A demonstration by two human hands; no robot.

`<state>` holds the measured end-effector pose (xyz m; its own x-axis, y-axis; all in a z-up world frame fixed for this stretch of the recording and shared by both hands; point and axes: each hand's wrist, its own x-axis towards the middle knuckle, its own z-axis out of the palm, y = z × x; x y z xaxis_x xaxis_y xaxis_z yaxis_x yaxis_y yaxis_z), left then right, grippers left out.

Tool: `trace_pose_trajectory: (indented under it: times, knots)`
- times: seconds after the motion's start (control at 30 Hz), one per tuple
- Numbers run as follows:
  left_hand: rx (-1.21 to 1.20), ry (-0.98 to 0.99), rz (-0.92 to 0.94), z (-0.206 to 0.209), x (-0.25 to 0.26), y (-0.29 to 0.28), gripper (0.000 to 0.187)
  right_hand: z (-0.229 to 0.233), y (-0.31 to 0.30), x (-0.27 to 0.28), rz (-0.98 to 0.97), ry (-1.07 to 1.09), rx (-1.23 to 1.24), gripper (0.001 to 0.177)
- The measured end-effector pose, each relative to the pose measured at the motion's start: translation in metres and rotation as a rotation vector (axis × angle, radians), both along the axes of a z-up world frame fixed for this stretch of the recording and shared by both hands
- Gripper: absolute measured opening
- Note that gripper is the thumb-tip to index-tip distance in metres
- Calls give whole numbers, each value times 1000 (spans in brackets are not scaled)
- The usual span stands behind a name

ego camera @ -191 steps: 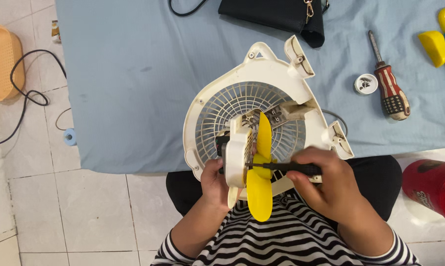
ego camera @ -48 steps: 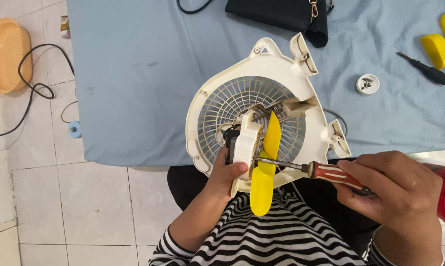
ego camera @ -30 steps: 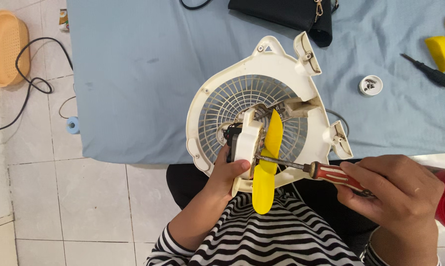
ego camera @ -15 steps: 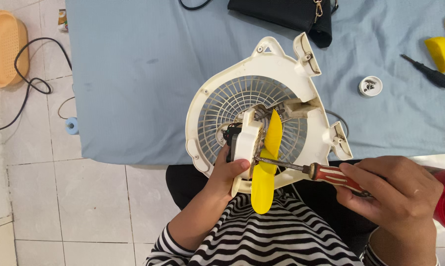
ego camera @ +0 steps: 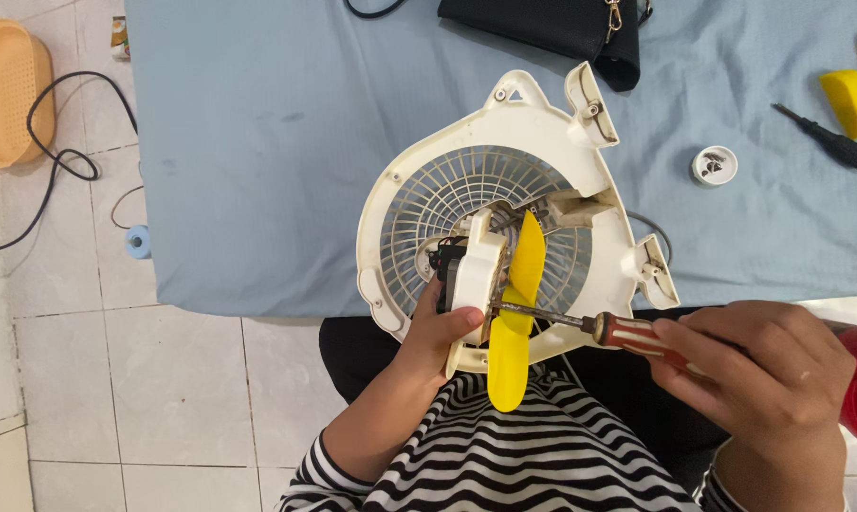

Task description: The person assembles a small electric fan by attaching a yellow three-blade propeller to the motor shaft. They use a screwdriver to tighten the central nut and secure the blades, then manually spin the propeller to test the assembly.

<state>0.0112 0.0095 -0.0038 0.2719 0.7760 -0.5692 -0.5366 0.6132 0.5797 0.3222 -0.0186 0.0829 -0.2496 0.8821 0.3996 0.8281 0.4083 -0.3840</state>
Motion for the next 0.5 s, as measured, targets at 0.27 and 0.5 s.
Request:
trace_pose_trajectory:
  times: [0.27, 0.5]
  knots:
    - [132, -7, -42, 8, 3, 2, 89, -8, -1, 2, -17, -87, -129, 44]
    - [131, 38, -35, 13, 3, 3, 88, -22, -3, 2, -30, 29, -273, 43]
